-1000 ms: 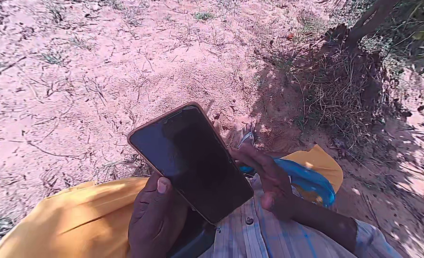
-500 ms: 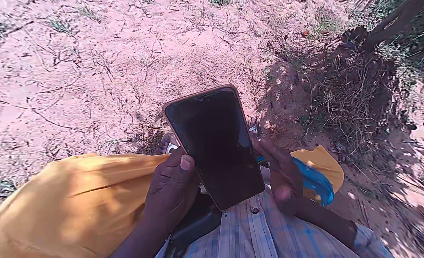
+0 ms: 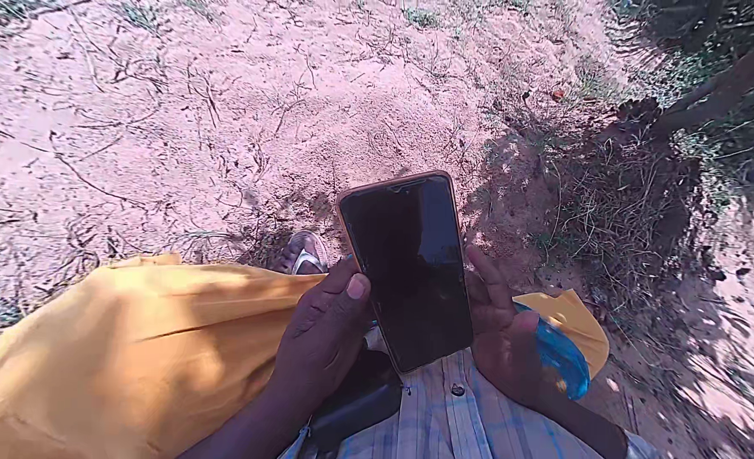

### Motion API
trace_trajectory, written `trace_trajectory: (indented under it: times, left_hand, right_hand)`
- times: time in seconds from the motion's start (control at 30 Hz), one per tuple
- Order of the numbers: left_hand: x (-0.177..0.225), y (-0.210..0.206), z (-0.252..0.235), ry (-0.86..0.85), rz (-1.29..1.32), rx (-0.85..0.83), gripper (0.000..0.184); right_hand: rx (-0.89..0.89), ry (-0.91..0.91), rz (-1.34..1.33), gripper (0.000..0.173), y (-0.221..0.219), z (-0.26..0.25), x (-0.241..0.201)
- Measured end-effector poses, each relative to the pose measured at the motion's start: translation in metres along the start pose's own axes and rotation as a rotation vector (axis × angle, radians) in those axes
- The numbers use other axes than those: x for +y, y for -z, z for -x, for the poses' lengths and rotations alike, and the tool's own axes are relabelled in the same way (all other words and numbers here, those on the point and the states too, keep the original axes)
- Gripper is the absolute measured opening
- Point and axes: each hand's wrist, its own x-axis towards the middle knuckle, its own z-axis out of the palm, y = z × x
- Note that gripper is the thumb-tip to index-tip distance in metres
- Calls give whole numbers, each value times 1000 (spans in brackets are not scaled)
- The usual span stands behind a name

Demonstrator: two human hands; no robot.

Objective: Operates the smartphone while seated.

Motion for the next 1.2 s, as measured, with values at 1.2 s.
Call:
trace_trajectory:
  times: [1.2]
  left_hand:
    - [-5, 13, 2, 93, 311, -169, 52]
  right_hand:
    - [-31, -181, 242, 76, -17, -4, 3]
